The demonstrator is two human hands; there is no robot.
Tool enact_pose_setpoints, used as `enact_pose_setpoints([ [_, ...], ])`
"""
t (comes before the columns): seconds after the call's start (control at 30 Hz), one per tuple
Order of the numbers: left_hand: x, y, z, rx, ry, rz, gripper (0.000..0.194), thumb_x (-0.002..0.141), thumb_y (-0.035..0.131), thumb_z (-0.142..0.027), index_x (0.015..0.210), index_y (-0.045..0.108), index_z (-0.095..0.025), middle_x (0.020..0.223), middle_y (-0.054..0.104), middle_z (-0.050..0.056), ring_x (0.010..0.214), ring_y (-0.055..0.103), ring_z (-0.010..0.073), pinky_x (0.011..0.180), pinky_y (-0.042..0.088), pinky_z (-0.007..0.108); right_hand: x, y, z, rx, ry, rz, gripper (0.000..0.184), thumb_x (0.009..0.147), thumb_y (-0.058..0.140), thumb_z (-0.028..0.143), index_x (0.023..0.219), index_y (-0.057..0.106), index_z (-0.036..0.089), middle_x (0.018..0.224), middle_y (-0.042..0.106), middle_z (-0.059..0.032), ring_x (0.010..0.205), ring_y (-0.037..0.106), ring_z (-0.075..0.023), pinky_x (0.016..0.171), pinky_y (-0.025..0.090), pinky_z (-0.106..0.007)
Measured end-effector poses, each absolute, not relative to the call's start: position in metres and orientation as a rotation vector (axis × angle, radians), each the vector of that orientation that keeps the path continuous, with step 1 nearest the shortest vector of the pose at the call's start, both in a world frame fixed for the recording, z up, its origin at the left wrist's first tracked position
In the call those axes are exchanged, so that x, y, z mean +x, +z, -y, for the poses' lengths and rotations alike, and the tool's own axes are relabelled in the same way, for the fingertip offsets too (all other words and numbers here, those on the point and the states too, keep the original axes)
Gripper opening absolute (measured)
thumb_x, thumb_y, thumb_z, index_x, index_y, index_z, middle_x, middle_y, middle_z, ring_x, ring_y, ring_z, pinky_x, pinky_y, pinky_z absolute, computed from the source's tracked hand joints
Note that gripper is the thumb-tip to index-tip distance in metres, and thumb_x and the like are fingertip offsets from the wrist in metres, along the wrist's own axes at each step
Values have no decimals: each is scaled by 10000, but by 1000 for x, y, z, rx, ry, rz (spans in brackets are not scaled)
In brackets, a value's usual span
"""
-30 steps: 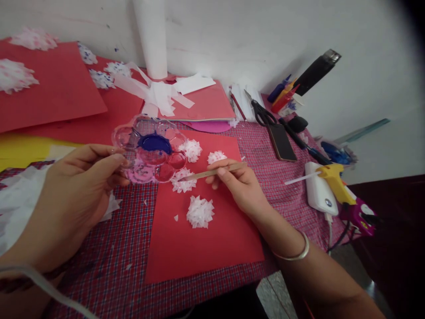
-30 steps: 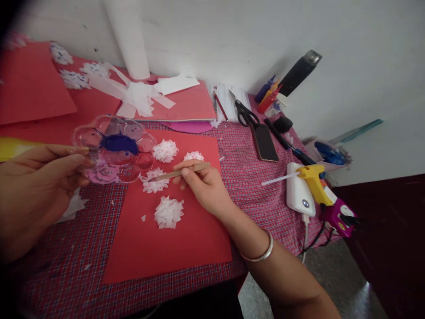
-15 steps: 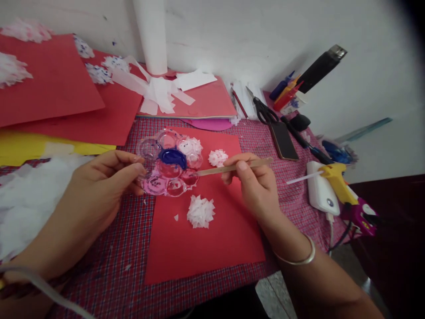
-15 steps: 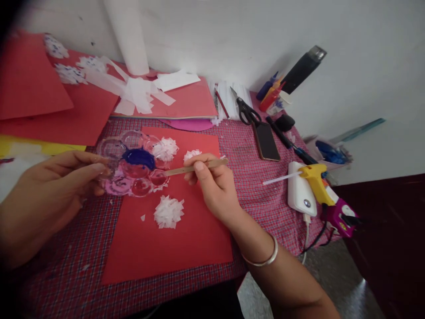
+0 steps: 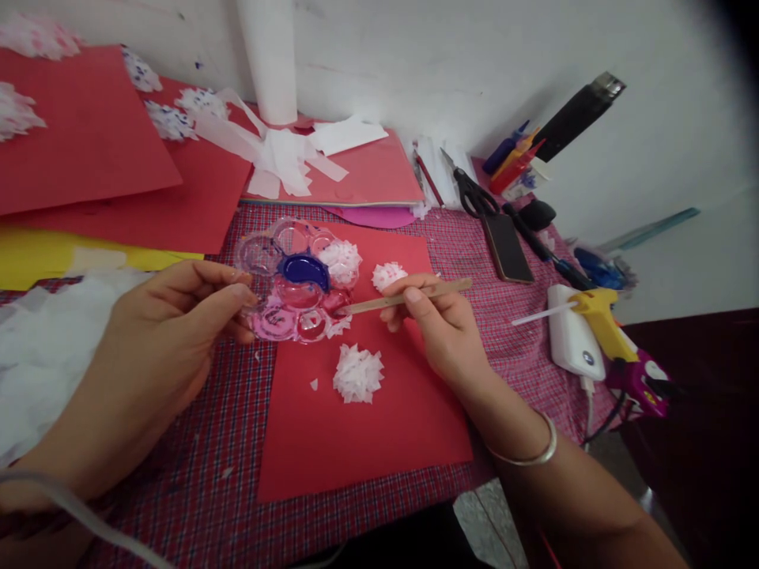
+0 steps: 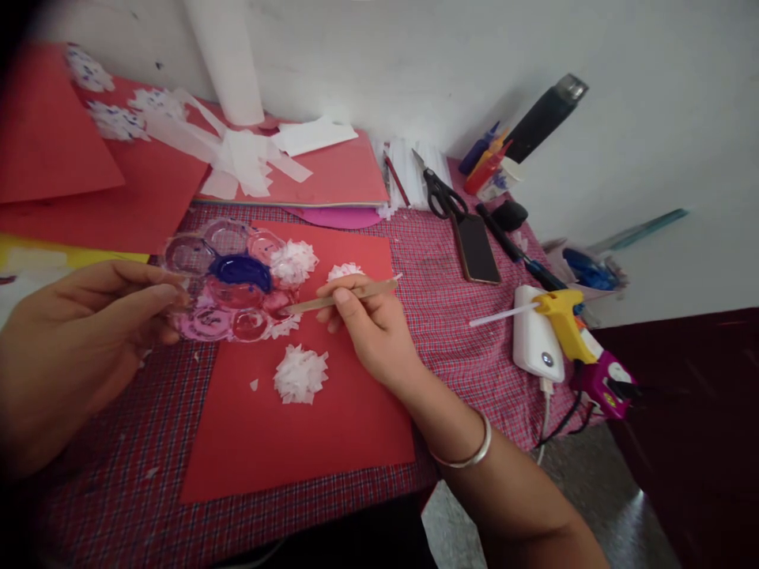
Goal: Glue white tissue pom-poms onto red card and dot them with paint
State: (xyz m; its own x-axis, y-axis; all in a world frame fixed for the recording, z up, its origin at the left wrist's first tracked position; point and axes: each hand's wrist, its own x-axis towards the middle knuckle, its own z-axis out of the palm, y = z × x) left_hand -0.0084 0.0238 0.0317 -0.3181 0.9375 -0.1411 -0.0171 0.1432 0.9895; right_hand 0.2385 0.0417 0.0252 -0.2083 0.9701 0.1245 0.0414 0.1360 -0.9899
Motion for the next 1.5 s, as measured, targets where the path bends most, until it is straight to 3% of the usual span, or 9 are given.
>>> enact_pose_setpoints([
  [0.37, -13, 29, -25, 948, 1325, -1529, 84, 722, 729, -184, 800, 703, -204, 740, 648, -12, 507, 539, 62, 454, 391, 162, 245, 27, -48, -1064, 1455, 1269, 268, 896, 626, 441, 761, 633, 208, 561, 583, 40, 498, 526, -95, 516, 441, -238],
  [0.8, -13, 28, -27, 935, 1320, -1522, 78, 709, 729, -181, 778, 694, -194, 740, 646, -15, 487, 535, 60, 448, 393, 164, 244, 21, -51, -1170, 1531, 1203, 257, 879, 644, 425, 767, 640, 194, 524, 554, 56, 420, 461, -61, 401, 338, -192],
  [1.33, -12, 28, -27, 943, 1308, -1528, 81, 714, 725, -195, 790, 697, -201, 732, 646, -23, 480, 541, 51, 452, 394, 148, 248, 24, -51, -1256, 1671, 1288, 241, 868, 615, 387, 742, 613, 182, 494, 566, 49, 401, 469, -61, 390, 333, -183],
  [1.5, -15, 26, -26, 943, 1295, -1529, 89, 711, 731, -206, 793, 695, -200, 738, 646, -17, 492, 543, 55, 465, 401, 152, 245, 25, -46, -1121, 1662, 1428, 241, 912, 603, 401, 831, 635, 177, 599, 649, 21, 454, 524, -65, 443, 387, -195],
])
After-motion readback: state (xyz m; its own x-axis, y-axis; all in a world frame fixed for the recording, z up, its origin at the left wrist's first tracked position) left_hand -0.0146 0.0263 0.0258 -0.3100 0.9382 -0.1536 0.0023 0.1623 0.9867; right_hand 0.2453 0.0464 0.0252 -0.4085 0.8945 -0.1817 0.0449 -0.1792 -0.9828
